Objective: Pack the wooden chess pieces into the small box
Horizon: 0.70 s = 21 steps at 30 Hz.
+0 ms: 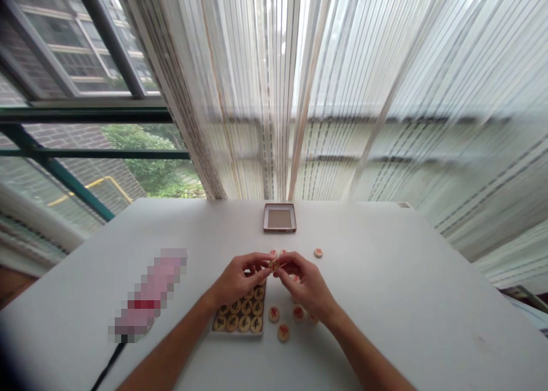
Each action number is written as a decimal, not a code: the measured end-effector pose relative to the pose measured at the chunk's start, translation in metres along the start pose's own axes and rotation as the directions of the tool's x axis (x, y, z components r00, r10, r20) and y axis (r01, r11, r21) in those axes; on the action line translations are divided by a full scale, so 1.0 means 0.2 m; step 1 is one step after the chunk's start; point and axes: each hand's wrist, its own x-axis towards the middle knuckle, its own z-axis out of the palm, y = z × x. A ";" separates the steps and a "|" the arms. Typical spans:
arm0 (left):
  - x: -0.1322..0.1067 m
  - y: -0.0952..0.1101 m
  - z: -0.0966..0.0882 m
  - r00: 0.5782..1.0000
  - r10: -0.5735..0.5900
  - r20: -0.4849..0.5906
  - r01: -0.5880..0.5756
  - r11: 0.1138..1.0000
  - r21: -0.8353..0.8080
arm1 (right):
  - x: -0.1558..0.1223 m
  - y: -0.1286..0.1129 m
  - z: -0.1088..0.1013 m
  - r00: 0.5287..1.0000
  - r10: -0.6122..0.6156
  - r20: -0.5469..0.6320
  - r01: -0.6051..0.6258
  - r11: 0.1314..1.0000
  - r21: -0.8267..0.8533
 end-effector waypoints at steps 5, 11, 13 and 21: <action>0.00 -0.02 0.02 0.999 0.008 -0.031 -0.009 0.999 -0.037 | 0.00 -0.01 0.02 1.000 -0.028 0.006 0.028 0.999 -0.021; 0.02 -0.05 0.01 0.993 -0.051 -0.108 0.034 0.988 -0.152 | 0.00 -0.02 -0.03 0.997 -0.027 -0.070 0.021 0.996 -0.087; 0.02 -0.05 0.00 0.990 -0.081 -0.116 0.052 0.970 -0.238 | 0.01 -0.01 -0.06 0.992 -0.021 -0.123 0.008 0.995 -0.103; 0.02 -0.05 0.02 0.997 -0.062 -0.045 0.036 0.897 -0.440 | 0.01 -0.01 -0.02 0.987 -0.135 -0.083 0.113 0.968 -0.226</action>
